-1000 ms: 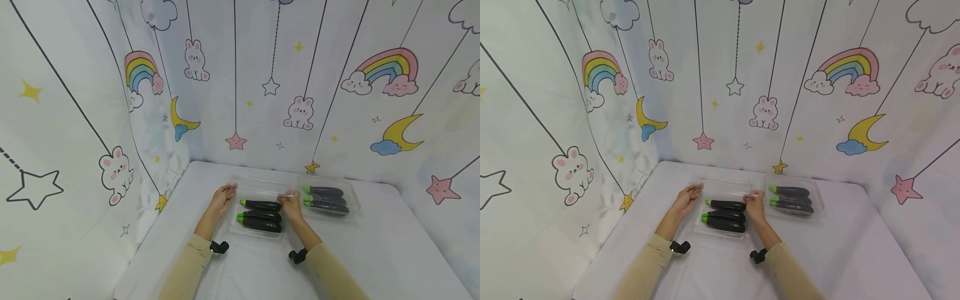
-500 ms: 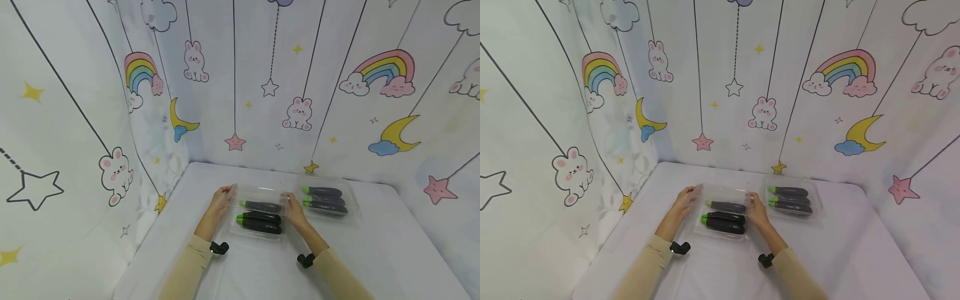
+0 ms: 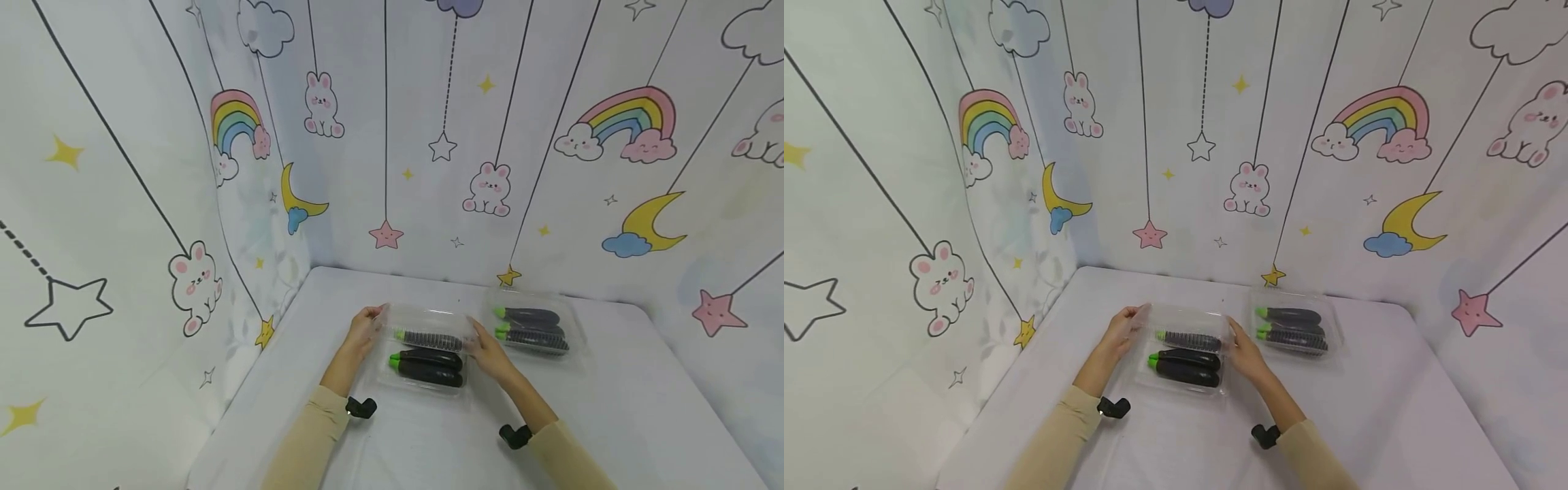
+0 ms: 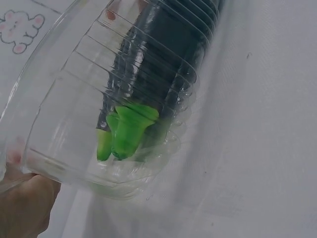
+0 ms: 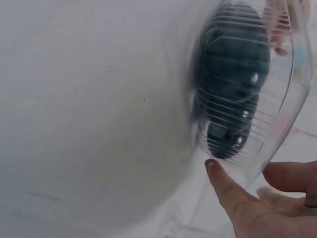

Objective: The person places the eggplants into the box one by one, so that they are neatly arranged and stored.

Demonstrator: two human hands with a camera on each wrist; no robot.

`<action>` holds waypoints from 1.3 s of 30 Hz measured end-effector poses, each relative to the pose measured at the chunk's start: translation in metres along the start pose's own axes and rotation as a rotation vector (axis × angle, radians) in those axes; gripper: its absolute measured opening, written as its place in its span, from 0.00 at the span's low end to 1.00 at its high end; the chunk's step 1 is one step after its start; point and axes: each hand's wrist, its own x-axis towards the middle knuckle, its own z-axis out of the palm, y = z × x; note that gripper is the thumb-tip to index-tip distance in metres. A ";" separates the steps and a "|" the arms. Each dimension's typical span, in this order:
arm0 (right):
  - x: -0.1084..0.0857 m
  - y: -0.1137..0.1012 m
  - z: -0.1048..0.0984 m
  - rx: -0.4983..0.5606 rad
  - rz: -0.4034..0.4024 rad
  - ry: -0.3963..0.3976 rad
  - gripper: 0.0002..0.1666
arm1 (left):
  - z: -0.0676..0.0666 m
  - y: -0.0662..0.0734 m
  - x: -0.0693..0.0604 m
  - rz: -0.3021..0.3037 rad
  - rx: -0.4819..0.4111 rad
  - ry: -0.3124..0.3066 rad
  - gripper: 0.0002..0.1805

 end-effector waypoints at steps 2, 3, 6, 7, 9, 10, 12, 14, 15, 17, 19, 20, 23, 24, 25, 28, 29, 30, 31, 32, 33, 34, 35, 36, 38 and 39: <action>-0.007 -0.001 -0.002 0.004 0.005 -0.009 0.36 | 0.000 -0.002 0.000 0.014 -0.005 -0.013 0.14; -0.010 -0.002 -0.003 0.014 0.012 -0.013 0.36 | 0.001 -0.002 -0.001 0.018 -0.020 -0.016 0.14; -0.022 -0.004 -0.008 0.059 0.037 -0.026 0.33 | 0.001 -0.004 -0.001 0.034 -0.054 -0.032 0.16; -0.026 -0.005 -0.010 0.081 0.046 -0.028 0.33 | 0.001 -0.004 0.000 0.038 -0.051 -0.034 0.17; -0.033 -0.008 -0.014 0.148 0.068 -0.027 0.31 | 0.000 -0.005 0.000 0.043 -0.041 -0.042 0.18; -0.036 -0.010 -0.015 0.183 0.076 -0.030 0.30 | -0.001 -0.005 0.000 0.047 -0.021 -0.047 0.18; -0.040 -0.013 -0.016 0.240 0.098 -0.029 0.31 | -0.001 -0.006 0.000 0.051 0.013 -0.049 0.18; -0.044 -0.017 -0.016 0.271 0.117 -0.027 0.33 | -0.002 -0.005 -0.002 0.049 0.040 -0.055 0.18; -0.046 -0.018 -0.016 0.280 0.122 -0.031 0.33 | -0.002 -0.005 -0.002 0.048 0.050 -0.054 0.18; -0.049 -0.020 -0.016 0.278 0.132 -0.018 0.33 | -0.001 -0.004 -0.004 0.045 0.066 -0.048 0.19; -0.052 -0.020 -0.016 0.281 0.131 -0.001 0.32 | 0.000 -0.004 -0.005 0.042 0.078 -0.043 0.19; -0.054 -0.019 -0.017 0.287 0.125 0.003 0.32 | 0.000 -0.003 -0.006 0.039 0.076 -0.036 0.20; -0.055 -0.016 -0.017 0.319 0.118 0.026 0.31 | -0.001 -0.003 -0.006 0.031 0.074 -0.019 0.18; -0.055 -0.014 -0.017 0.327 0.113 0.028 0.31 | -0.002 -0.003 -0.006 0.030 0.066 -0.016 0.17; -0.055 -0.013 -0.016 0.334 0.109 0.028 0.31 | -0.003 -0.003 -0.006 0.028 0.065 -0.011 0.16; -0.056 -0.011 -0.015 0.347 0.109 0.045 0.30 | -0.006 -0.003 -0.007 0.026 0.052 -0.002 0.12; -0.056 -0.011 -0.014 0.343 0.107 0.049 0.31 | -0.008 -0.002 -0.008 0.026 0.043 0.000 0.11; -0.056 -0.010 -0.014 0.341 0.107 0.053 0.31 | -0.009 -0.002 -0.009 0.026 0.040 -0.001 0.09; -0.056 -0.010 -0.014 0.339 0.107 0.058 0.31 | -0.010 -0.001 -0.011 0.029 0.040 -0.002 0.09; -0.056 -0.009 -0.013 0.337 0.108 0.064 0.31 | -0.011 0.000 -0.012 0.028 0.027 -0.001 0.09; -0.055 -0.008 -0.013 0.333 0.109 0.069 0.31 | -0.012 0.001 -0.015 0.026 0.016 -0.003 0.09; -0.055 -0.008 -0.013 0.330 0.108 0.069 0.31 | -0.012 0.001 -0.017 0.027 0.015 -0.010 0.10; -0.054 -0.007 -0.013 0.327 0.108 0.068 0.31 | -0.013 0.002 -0.019 0.025 0.009 -0.013 0.12; -0.054 -0.006 -0.013 0.325 0.109 0.069 0.31 | -0.014 0.002 -0.022 0.029 0.011 -0.018 0.13; -0.053 -0.006 -0.013 0.324 0.109 0.068 0.32 | -0.015 0.004 -0.029 0.029 0.040 -0.033 0.17; -0.054 -0.007 -0.013 0.327 0.111 0.069 0.32 | -0.015 0.004 -0.032 0.034 0.072 -0.043 0.18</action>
